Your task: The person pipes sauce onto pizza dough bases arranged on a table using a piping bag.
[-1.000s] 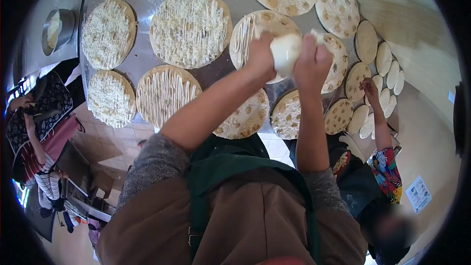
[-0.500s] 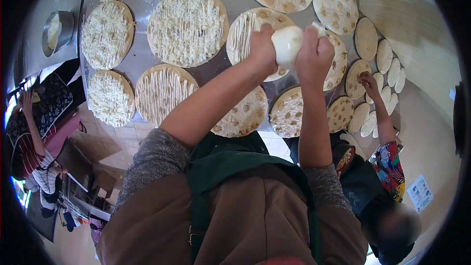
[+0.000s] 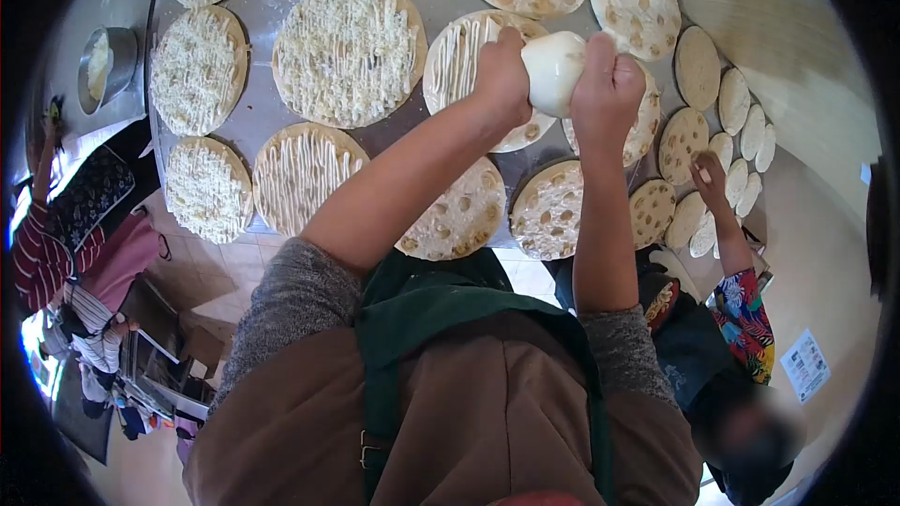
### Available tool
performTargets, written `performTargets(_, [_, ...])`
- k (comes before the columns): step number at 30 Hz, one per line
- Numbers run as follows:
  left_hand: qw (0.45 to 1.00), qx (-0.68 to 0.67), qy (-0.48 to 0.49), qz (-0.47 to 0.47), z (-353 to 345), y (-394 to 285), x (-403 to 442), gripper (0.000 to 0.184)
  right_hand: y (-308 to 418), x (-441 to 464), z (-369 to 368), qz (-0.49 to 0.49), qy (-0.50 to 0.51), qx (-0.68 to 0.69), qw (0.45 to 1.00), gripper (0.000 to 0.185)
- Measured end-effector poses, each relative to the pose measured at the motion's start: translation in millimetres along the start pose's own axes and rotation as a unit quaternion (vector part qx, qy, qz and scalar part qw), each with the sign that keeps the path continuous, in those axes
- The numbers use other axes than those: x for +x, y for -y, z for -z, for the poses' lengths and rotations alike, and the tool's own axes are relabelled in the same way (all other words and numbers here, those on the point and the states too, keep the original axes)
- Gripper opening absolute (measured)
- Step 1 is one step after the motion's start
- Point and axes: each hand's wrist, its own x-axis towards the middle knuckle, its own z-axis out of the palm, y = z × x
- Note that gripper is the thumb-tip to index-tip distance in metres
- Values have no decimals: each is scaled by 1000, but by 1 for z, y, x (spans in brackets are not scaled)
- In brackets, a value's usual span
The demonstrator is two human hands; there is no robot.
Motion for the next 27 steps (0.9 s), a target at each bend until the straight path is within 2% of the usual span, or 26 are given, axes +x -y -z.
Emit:
performTargets(1, [1000,13,-2,9,-2,-2,1,31,0,3,0,15,-2,-3,1000,44])
performTargets(2, [999,17,-5,27,1,-1,-7,31,-5,-6,1,-33,-4,-11,999,43])
performTargets(4, [998,23,-12,64,21,15,-45,33,-17,-41,15,-47,36,-3,998,43])
performTargets(6, [994,93,16,58,60,55,-73,33,-26,-81,32,-134,104,-20,985,43])
performTargets(7, [980,196,27,-25,81,74,-89,26,-30,-99,36,-153,115,16,981,44])
performTargets(8, [980,194,27,-30,85,78,-90,25,-30,-107,36,-170,125,53,976,44])
performTargets(9, [981,191,27,-34,89,82,-90,24,-29,-102,36,-159,120,26,980,44])
performTargets(11, [992,-28,4,121,64,65,-77,33,-18,-84,37,-143,110,-29,983,44])
performTargets(12, [996,-22,5,85,41,45,-68,32,-22,-66,28,-141,79,4,987,45])
performTargets(14, [997,44,10,56,13,19,-32,31,-11,-23,14,10,-2,-6,1000,49])
performTargets(15, [999,-30,33,25,3,18,-9,29,-13,-9,8,7,-1,12,1000,49])
performTargets(16, [999,43,32,12,1,12,6,29,-14,3,3,3,-1,29,1000,49])
performTargets(18, [1000,4,11,28,6,22,1,30,-7,2,5,5,-15,12,1000,48])
performTargets(19, [999,-16,2,35,7,25,-8,31,-9,-11,13,-26,16,-17,999,45])
performTargets(21, [994,51,-37,93,26,31,-54,29,-22,-50,27,-100,69,-36,992,41])
performTargets(23, [978,197,29,-64,75,77,-82,28,-32,-92,39,-153,93,-4,984,39])
performTargets(24, [990,20,-43,131,76,82,-91,28,-33,-103,41,-162,96,16,982,38])
performTargets(26, [982,182,30,-38,68,71,-92,28,-30,-93,41,-118,89,5,989,43])
performTargets(27, [993,110,10,26,54,62,-83,29,-27,-86,41,-98,84,-1,992,45])
